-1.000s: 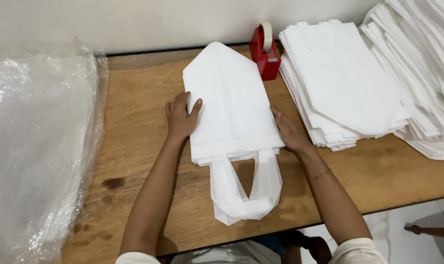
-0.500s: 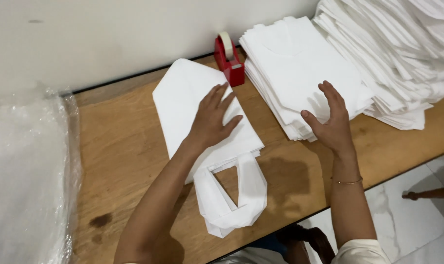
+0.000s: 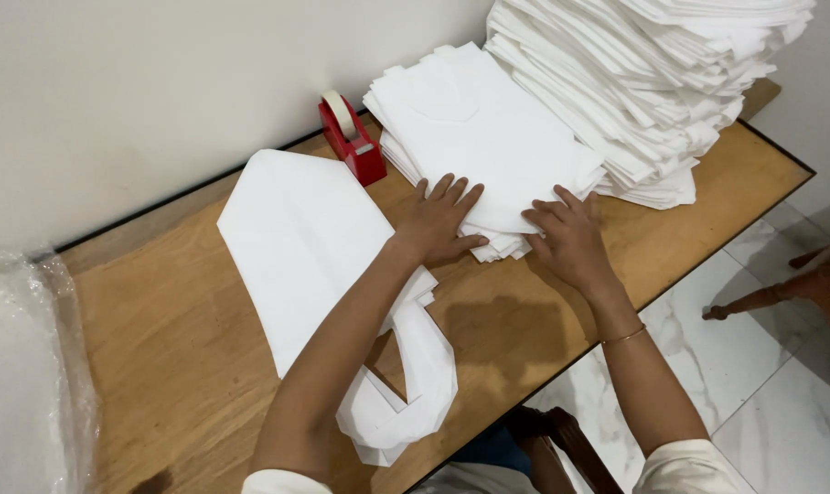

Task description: The person folds white plastic shopping bags one by one on a wooden table. They pick up a bag from a stack, fold it neatly, and place it onto a growing pile of folded bags.

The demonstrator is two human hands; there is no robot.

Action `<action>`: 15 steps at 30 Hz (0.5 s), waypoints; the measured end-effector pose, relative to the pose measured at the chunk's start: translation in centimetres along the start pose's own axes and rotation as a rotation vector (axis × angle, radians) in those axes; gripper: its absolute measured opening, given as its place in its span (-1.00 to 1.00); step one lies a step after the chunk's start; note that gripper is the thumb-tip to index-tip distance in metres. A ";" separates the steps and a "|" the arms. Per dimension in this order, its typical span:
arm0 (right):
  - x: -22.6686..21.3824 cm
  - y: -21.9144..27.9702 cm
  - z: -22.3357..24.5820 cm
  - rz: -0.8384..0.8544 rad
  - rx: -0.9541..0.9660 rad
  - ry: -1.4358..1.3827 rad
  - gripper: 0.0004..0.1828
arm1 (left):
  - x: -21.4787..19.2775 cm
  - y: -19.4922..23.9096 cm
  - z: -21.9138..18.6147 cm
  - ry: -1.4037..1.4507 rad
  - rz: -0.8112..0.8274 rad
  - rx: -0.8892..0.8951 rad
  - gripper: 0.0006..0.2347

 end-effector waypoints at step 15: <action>-19.5 -3.0 9.9 -0.708 -0.412 -0.765 -0.89 | -13.9 8.7 1.7 0.574 -1.096 0.241 -0.81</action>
Point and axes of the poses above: each hand's wrist, its own y-axis away from the middle knuckle, its own x-axis out of the palm, z = x × y, the point moved 5 cm from there along -y, towards the middle knuckle, and after that the axes turned 8 degrees about -z, right-handed, at the moved point
